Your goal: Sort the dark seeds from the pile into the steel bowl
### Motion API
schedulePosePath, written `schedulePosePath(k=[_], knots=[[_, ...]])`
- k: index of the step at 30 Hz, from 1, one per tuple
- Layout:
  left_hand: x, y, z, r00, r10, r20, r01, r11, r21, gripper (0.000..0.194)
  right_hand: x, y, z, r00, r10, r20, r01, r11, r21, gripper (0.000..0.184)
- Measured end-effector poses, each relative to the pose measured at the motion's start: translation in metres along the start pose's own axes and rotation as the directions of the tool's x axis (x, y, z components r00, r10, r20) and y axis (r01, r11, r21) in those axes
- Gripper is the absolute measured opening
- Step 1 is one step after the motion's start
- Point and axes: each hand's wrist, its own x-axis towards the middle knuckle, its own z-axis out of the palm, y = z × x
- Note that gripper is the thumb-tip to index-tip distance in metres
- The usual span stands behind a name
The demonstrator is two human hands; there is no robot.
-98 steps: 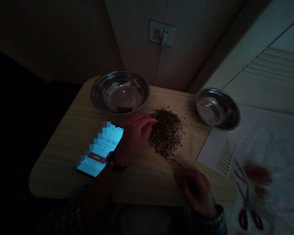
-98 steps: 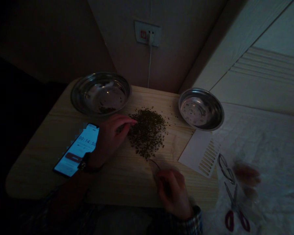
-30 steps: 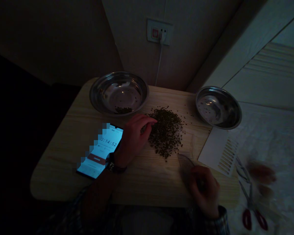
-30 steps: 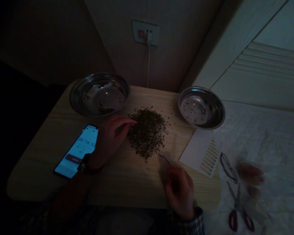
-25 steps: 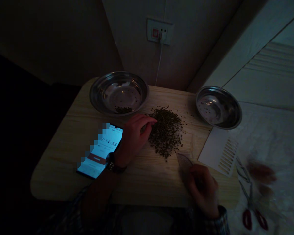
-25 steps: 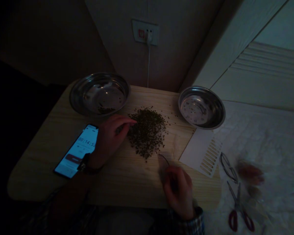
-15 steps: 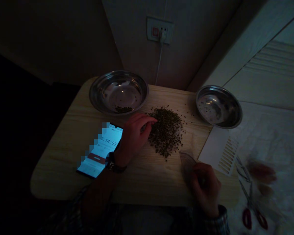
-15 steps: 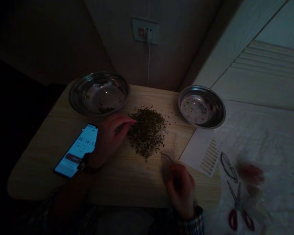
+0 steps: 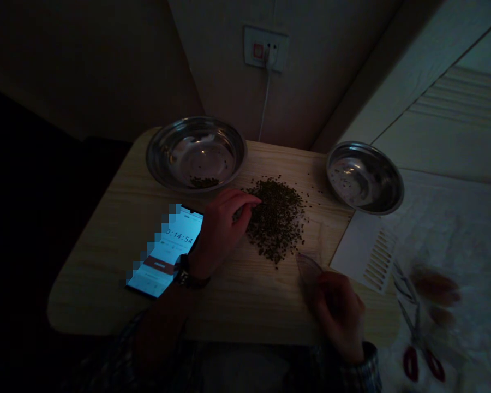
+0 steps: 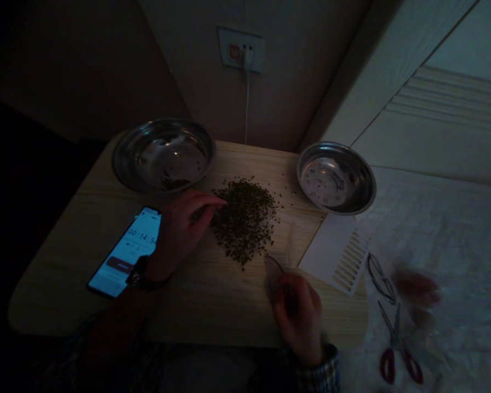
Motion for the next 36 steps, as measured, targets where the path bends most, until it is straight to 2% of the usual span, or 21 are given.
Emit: schedulePosePath(k=[7, 13, 26, 36], knots=[[-0.0004, -0.0013, 0.0004, 1.000, -0.004, 0.002, 0.004, 1.000, 0.002, 0.022, -0.0045, 0.0030, 0.0003, 0.992, 0.105, -0.073, -0.105, 0.994, 0.007, 0.012], [-0.0007, -0.0013, 0.0011, 1.000, -0.005, -0.003, 0.005, 1.000, 0.000, 0.022, -0.0035, 0.0038, 0.0006, 0.997, 0.044, -0.056, -0.044, 0.999, -0.009, 0.013], [-0.0007, -0.0014, 0.0018, 1.000, 0.008, -0.010, -0.008, 1.000, 0.005, 0.022, 0.0025, -0.0020, 0.0008, 0.999, 0.041, -0.022, -0.041, 0.999, -0.002, 0.011], [-0.0002, -0.0013, 0.0009, 1.000, 0.002, -0.011, -0.002, 1.000, -0.002, 0.022, -0.0032, 0.0046, 0.0034, 0.980, 0.165, -0.110, -0.164, 0.986, 0.019, 0.012]])
